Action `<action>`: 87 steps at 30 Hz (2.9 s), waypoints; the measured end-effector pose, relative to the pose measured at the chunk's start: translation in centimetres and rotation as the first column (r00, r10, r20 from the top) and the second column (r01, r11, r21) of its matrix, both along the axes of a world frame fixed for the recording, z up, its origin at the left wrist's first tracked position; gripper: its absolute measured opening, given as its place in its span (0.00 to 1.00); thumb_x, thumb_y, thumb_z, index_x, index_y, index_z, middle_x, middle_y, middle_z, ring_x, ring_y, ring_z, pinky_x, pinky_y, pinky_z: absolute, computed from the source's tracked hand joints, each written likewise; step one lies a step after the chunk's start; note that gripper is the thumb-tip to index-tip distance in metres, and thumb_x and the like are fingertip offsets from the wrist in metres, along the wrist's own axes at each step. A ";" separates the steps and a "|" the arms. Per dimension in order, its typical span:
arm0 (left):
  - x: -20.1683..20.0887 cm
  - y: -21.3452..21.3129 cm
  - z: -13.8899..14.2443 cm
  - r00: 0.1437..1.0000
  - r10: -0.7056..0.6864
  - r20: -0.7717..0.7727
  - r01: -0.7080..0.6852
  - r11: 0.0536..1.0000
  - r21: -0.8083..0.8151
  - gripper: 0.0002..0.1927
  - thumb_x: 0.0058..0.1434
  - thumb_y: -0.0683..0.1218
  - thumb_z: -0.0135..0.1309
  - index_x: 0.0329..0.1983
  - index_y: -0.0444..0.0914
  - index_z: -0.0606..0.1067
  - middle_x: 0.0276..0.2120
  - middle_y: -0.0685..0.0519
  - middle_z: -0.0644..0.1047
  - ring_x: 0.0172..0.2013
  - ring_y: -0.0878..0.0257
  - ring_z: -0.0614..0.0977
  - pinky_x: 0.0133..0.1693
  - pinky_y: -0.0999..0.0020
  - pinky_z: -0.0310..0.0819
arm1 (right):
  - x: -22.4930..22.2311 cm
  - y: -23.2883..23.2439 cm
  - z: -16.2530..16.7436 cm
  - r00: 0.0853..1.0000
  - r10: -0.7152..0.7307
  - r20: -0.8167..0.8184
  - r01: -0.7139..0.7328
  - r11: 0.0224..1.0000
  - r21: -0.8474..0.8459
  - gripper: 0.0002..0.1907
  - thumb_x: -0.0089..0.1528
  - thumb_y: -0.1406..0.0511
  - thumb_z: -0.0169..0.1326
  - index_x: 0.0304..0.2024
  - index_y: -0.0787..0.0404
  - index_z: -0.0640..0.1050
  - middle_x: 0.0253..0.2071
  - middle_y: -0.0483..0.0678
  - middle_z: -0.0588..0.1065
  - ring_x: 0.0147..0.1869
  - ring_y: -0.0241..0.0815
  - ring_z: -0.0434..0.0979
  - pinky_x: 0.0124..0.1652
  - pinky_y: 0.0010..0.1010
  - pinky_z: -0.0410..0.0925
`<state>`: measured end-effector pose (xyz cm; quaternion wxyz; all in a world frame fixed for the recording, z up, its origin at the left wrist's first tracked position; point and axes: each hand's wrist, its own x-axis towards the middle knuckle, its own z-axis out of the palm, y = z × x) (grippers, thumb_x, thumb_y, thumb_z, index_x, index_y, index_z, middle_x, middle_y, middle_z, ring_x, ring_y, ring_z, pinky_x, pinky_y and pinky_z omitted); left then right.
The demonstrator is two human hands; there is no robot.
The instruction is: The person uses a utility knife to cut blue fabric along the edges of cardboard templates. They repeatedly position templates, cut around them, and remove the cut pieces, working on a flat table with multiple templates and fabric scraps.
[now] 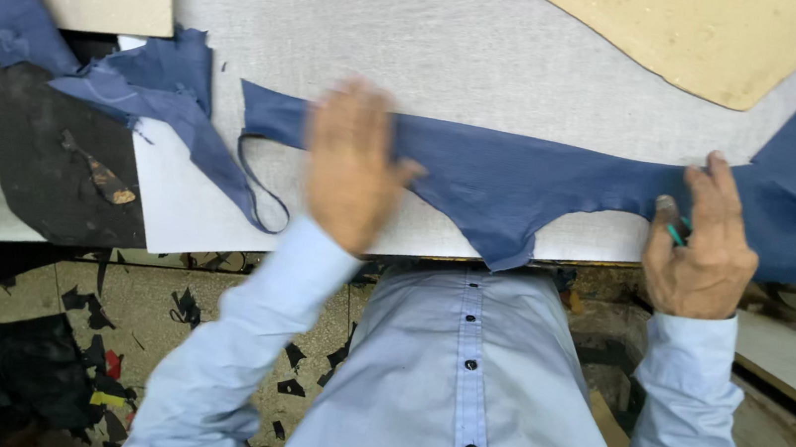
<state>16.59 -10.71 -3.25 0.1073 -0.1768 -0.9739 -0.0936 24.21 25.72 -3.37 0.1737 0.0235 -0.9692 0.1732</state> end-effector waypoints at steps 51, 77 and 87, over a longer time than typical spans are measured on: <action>6.1 27.7 -3.0 0.940 -0.340 0.025 0.337 0.938 0.077 0.53 0.53 0.73 0.52 0.68 0.29 0.65 0.68 0.36 0.65 0.70 0.44 0.63 0.70 0.46 0.51 | 7.5 38.0 -2.8 0.702 -0.642 0.307 0.605 0.312 -0.733 0.16 0.62 0.68 0.63 0.50 0.70 0.78 0.38 0.51 0.80 0.40 0.36 0.79 0.42 0.26 0.73; 6.6 28.4 -3.9 0.959 -0.282 -0.006 0.282 0.959 0.037 0.52 0.54 0.75 0.52 0.67 0.31 0.68 0.68 0.37 0.67 0.71 0.46 0.64 0.72 0.47 0.51 | 5.0 36.6 3.2 0.781 -0.624 0.027 0.592 0.725 -0.350 0.22 0.65 0.60 0.64 0.51 0.72 0.77 0.43 0.62 0.80 0.43 0.52 0.83 0.43 0.38 0.75; 6.4 28.9 -2.6 0.931 -0.361 0.049 0.359 0.932 0.050 0.62 0.53 0.80 0.47 0.73 0.28 0.56 0.73 0.33 0.54 0.73 0.43 0.52 0.70 0.43 0.40 | 5.3 39.6 -1.0 0.714 -0.618 0.330 0.648 0.405 -0.644 0.15 0.58 0.64 0.69 0.37 0.63 0.75 0.35 0.46 0.77 0.37 0.35 0.77 0.37 0.26 0.74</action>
